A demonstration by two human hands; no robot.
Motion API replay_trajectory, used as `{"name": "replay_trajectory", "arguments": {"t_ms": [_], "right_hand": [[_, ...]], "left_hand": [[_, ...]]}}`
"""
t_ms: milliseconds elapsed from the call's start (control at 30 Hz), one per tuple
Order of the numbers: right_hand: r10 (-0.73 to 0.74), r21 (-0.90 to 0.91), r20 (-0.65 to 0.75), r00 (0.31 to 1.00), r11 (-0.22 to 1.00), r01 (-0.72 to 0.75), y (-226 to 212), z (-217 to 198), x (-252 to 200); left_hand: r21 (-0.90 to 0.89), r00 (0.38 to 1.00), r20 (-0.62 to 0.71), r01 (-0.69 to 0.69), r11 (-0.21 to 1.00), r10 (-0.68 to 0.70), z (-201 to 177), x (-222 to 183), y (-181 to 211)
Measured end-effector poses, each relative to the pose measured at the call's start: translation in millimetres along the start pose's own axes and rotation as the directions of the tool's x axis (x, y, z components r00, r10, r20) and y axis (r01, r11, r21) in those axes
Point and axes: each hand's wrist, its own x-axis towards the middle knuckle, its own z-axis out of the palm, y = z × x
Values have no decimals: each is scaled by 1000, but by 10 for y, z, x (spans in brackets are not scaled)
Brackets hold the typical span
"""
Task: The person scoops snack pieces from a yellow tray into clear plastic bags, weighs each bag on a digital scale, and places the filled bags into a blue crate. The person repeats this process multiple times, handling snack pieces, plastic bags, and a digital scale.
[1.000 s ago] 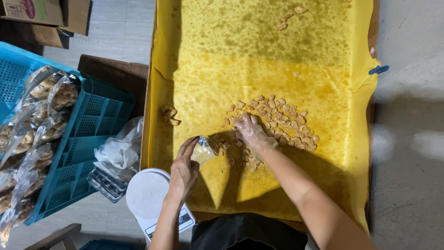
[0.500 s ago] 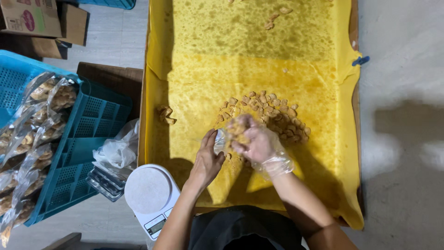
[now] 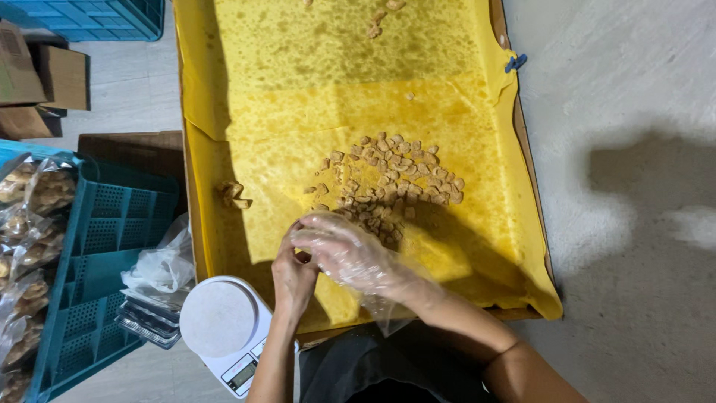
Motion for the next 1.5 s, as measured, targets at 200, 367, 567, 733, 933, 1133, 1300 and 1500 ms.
{"name": "replay_trajectory", "arguments": {"t_ms": [200, 367, 567, 733, 933, 1133, 1300, 1500], "right_hand": [[942, 351, -129, 311, 336, -874, 702, -1132, -669], [962, -676, -49, 270, 167, -718, 1309, -1686, -991], [986, -568, -93, 140, 63, -821, 1716, -1232, -1210], [962, 460, -249, 116, 223, -860, 2061, -948, -1602], [983, 377, -151, 100, 151, -914, 1828, -1252, -1606], [526, 901, -153, 837, 422, -100, 595, -840, -928], [482, 424, -324, 814, 843, -330, -87, -386, -406], [314, 92, -185, 931, 949, -302, -386, -422, -334]], "left_hand": [[-46, 967, 61, 250, 967, -247, -297, -50, 201], [15, 980, 46, 191, 981, -192, -236, -17, 179], [4, 989, 75, 131, 991, -131, -25, -14, 211], [70, 970, 111, 209, 975, -216, -22, -3, 305], [60, 983, 174, 43, 997, -53, 42, -33, 447], [67, 950, 310, -3, 998, -18, 284, -167, 594], [-67, 953, 301, 54, 996, -32, 458, -219, 615], [-191, 969, 236, 121, 974, -74, 367, -325, 531]]}}
